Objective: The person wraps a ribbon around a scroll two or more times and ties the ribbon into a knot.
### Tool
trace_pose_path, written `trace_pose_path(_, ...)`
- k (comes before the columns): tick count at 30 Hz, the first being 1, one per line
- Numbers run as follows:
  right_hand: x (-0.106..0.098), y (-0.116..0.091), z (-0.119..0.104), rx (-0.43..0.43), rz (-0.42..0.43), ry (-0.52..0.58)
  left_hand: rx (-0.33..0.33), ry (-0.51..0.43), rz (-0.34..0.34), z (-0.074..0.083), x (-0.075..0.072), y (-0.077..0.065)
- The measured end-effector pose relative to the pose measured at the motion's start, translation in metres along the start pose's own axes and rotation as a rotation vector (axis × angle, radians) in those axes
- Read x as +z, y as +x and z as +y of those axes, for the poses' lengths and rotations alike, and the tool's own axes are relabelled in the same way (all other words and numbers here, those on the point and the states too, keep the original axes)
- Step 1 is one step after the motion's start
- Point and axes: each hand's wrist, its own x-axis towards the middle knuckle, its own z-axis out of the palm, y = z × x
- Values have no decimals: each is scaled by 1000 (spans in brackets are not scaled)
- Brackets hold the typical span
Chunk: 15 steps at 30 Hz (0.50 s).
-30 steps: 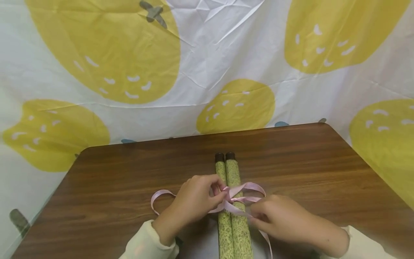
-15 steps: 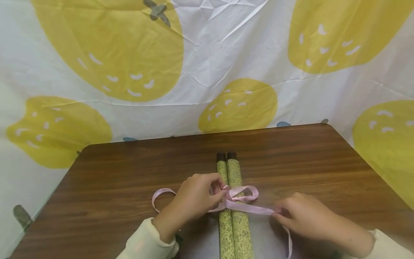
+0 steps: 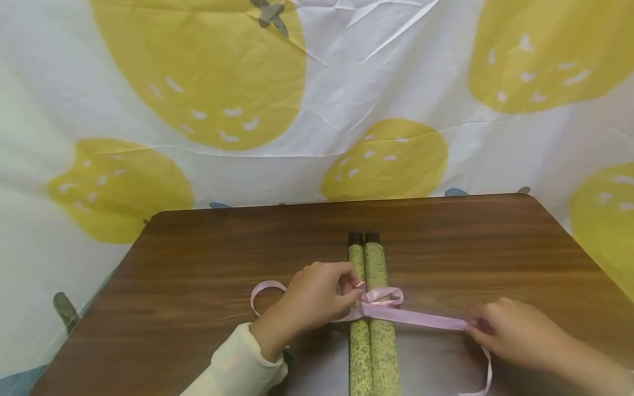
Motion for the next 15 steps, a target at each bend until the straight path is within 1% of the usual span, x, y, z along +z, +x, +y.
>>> trace_pose_path(5,-2,-5,12,80,-44,-1,-4,5,-3,0,-1,0)
trace_pose_path(8,-1,-6,17,107,-64,2,-6,8,-16,0,-2,-1)
trace_pose_path(11,2,-7,20,101,-61,-4,-9,13,-36,1,-4,-2)
trace_pose_path(15,6,-6,21,93,-50,-23,-20,38,-27,0,-7,-4)
